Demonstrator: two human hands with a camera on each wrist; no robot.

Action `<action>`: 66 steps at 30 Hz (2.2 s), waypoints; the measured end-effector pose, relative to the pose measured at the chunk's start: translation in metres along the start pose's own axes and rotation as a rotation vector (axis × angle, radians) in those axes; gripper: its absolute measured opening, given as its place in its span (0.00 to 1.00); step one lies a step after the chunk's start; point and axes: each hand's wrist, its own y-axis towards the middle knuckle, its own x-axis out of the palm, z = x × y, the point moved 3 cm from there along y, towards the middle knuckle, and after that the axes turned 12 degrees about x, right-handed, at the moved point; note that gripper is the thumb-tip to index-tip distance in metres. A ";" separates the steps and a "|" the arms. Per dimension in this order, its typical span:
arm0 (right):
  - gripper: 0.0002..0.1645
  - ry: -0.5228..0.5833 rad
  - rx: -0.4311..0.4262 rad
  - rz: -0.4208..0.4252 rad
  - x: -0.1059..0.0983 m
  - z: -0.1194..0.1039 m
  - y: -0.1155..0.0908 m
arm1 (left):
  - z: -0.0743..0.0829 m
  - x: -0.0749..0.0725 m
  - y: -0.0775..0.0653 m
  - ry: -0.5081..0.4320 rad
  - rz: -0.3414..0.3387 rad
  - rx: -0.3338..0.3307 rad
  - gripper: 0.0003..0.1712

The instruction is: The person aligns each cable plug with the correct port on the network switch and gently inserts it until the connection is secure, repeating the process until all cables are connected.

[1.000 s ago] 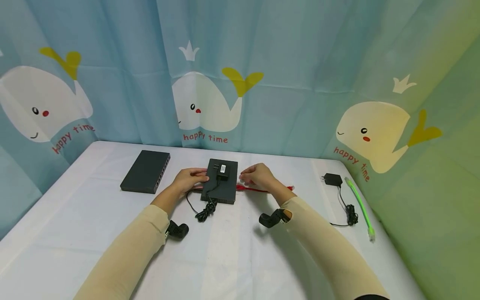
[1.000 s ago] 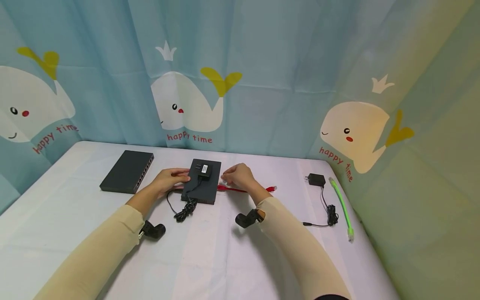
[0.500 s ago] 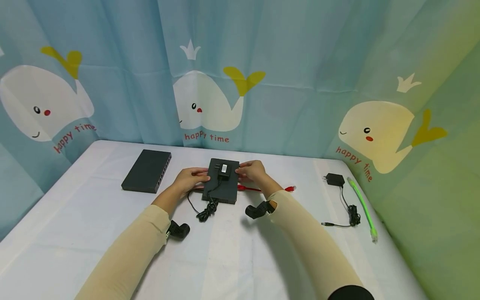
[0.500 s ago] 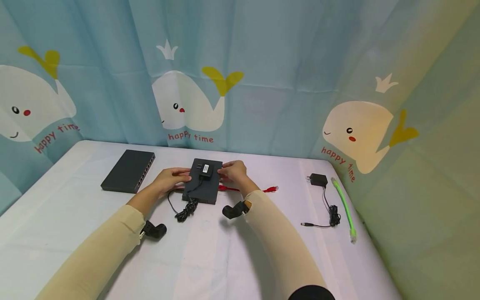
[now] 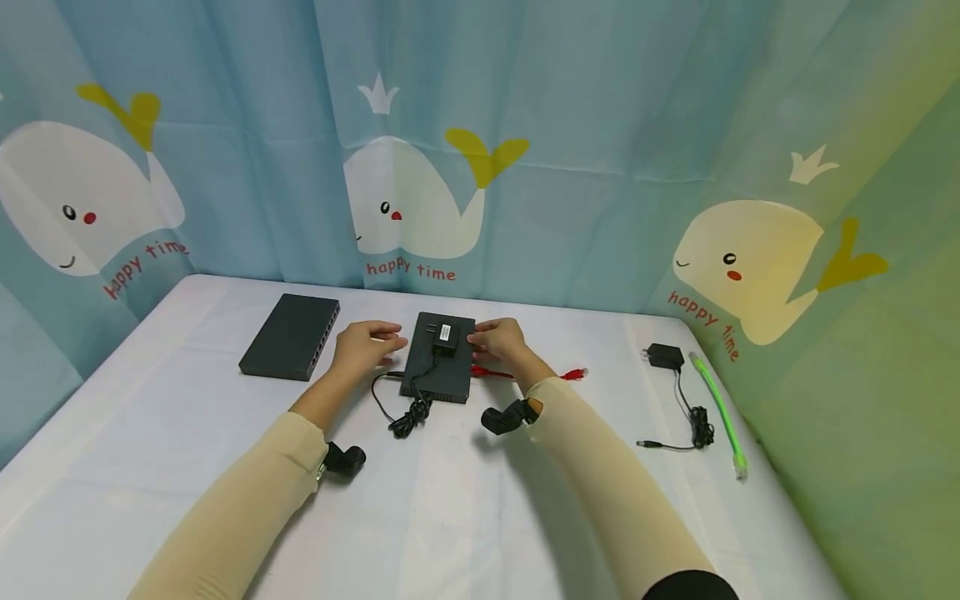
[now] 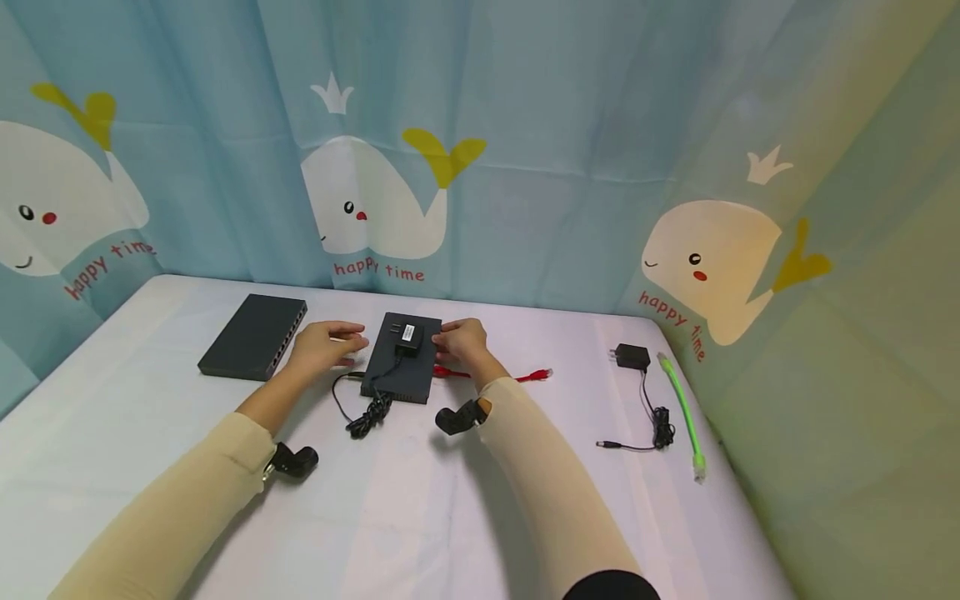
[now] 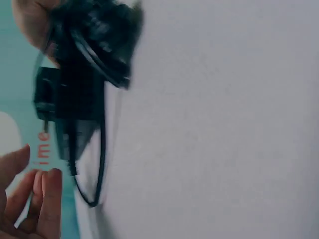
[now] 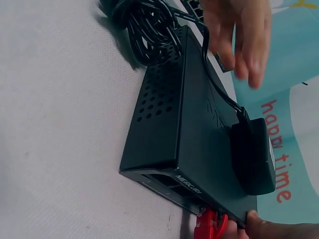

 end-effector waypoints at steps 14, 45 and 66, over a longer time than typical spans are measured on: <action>0.20 0.004 0.016 -0.007 -0.002 -0.001 0.003 | 0.001 0.009 -0.041 -0.058 -0.049 -0.079 0.19; 0.37 -0.102 0.055 -0.020 -0.016 0.013 -0.009 | -0.006 0.001 -0.012 0.028 -0.078 -0.104 0.13; 0.17 -0.368 -0.210 0.061 -0.025 -0.002 0.020 | -0.002 0.004 -0.012 0.028 -0.049 -0.095 0.12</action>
